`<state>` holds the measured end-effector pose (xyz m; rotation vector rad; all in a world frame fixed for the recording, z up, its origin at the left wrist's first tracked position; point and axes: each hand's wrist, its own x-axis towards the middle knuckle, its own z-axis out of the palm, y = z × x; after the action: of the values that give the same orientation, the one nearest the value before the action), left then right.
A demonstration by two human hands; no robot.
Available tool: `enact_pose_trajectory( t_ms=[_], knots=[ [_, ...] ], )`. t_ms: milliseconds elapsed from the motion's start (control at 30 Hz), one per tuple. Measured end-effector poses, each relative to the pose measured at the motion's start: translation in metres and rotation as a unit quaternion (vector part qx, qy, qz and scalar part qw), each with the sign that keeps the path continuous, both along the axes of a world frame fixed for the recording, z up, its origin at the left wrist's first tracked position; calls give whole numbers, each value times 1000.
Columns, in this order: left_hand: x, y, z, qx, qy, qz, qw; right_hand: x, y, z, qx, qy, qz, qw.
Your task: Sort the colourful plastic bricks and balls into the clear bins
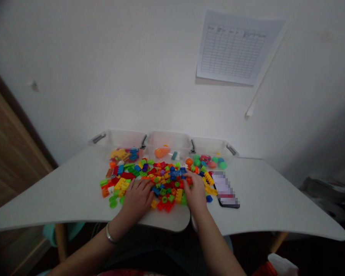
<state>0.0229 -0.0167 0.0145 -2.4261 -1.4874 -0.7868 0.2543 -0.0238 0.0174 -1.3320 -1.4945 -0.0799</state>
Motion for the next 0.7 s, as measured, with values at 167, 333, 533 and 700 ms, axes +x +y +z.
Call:
enact_pose_trajectory(
  t_ms=[167, 333, 533, 700],
  knots=[
    [0, 1, -4, 17, -14, -3, 1000, -17, -5, -14, -27, -47, 26, 998],
    [-1, 3, -6, 40, -31, -14, 999, -21, -6, -22, -13, -74, 40, 996],
    [-3, -3, 1, 40, -54, -132, 989, -24, -11, -16, -1, -97, 50, 994],
    [8, -1, 8, -20, -38, -133, 990, -28, -13, -10, -17, -121, 58, 991]
  ],
)
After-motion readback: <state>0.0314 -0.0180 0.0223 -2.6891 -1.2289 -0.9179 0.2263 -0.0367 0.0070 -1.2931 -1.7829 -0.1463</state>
